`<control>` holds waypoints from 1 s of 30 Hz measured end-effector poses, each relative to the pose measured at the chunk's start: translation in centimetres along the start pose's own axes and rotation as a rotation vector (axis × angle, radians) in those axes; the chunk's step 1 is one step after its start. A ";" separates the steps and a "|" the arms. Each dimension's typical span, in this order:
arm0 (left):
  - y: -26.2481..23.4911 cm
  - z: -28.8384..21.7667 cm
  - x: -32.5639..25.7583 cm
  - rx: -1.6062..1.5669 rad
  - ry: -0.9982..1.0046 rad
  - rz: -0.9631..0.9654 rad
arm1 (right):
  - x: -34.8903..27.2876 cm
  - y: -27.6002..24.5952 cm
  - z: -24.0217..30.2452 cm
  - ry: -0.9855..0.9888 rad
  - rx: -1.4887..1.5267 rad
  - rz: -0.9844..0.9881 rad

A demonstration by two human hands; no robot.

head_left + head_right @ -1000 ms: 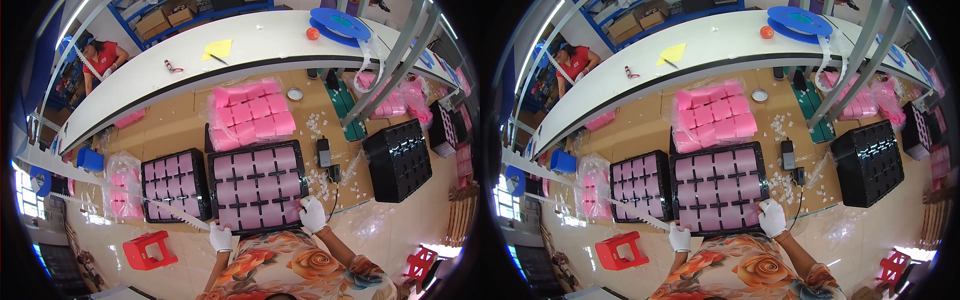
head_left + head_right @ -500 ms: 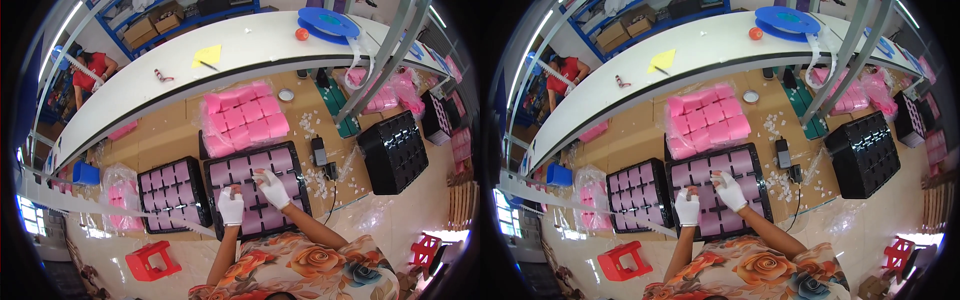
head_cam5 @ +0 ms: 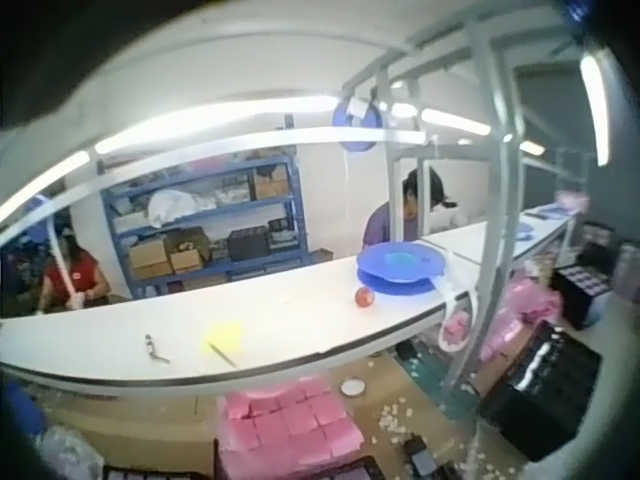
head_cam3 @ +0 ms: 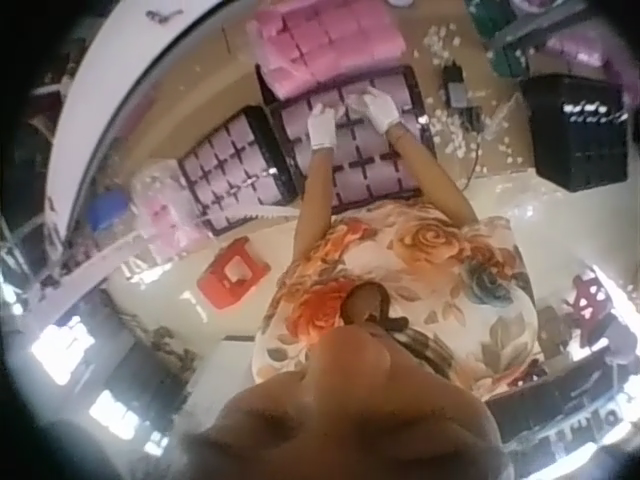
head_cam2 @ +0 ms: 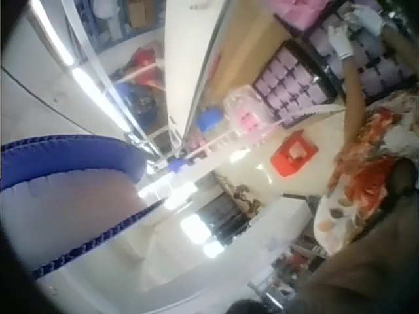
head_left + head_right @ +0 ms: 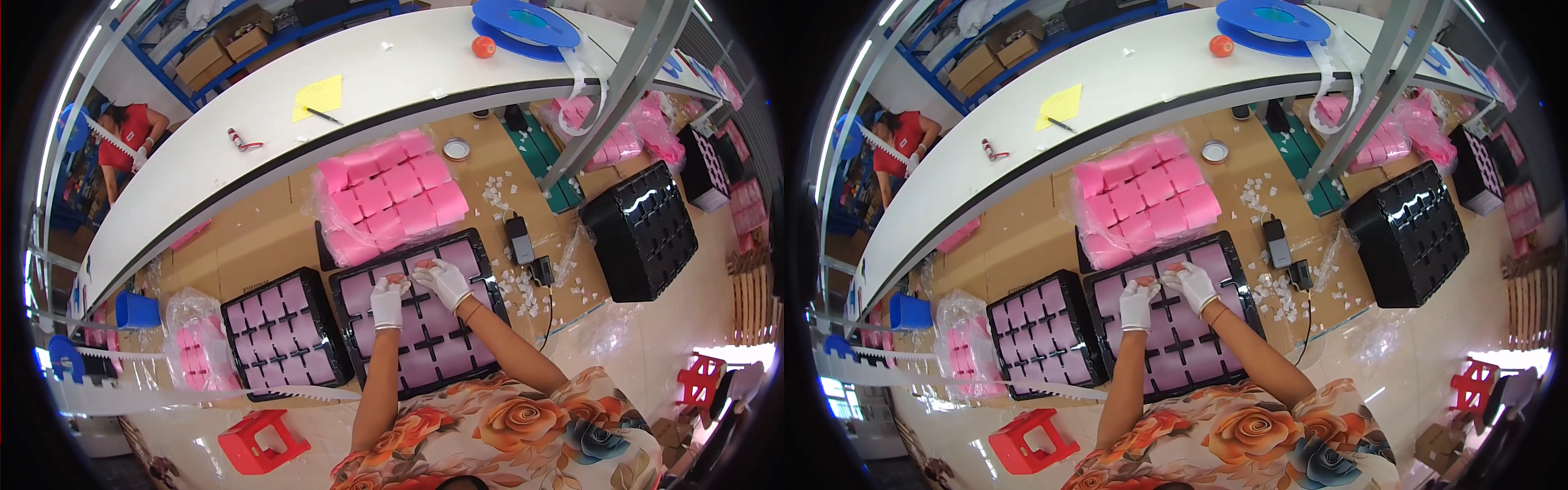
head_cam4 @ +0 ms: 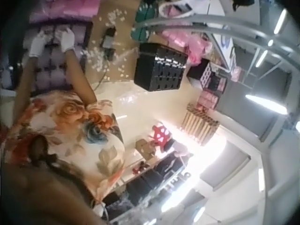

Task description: The person assembles pink foam pads into black plastic grid trays by hand, also separating foam strips.

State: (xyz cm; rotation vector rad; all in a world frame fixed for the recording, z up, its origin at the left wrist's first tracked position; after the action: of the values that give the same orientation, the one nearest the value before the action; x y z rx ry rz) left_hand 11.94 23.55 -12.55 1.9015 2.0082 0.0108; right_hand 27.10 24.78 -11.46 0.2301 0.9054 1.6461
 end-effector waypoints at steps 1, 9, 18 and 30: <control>0.1 -0.1 0.1 -0.062 0.004 0.015 | 0.2 -0.9 0.4 -0.012 -0.028 -0.065; -8.6 1.7 2.3 -0.636 -0.033 -0.023 | 0.5 -3.7 0.9 -0.011 0.483 -0.135; -8.6 -3.2 0.5 -0.529 0.072 -0.169 | -1.4 -5.9 5.0 -0.259 0.147 -0.250; -9.4 -4.6 -2.7 -0.049 0.091 -0.465 | -3.5 -4.4 5.4 -0.393 -0.479 -0.209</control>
State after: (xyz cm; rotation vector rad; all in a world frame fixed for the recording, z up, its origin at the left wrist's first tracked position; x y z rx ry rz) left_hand 1.67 21.23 -10.00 1.3874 2.4393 0.0245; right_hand 34.60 23.98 -9.57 0.1150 0.2180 1.5015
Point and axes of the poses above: each hand's wrist, its own x-axis towards the middle knuckle, its own y-axis out of the palm, z = x × y, the point moved 4 cm from there along x, towards the middle knuckle, and after that the axes turned 7 degrees about z, right-handed, at the moved point
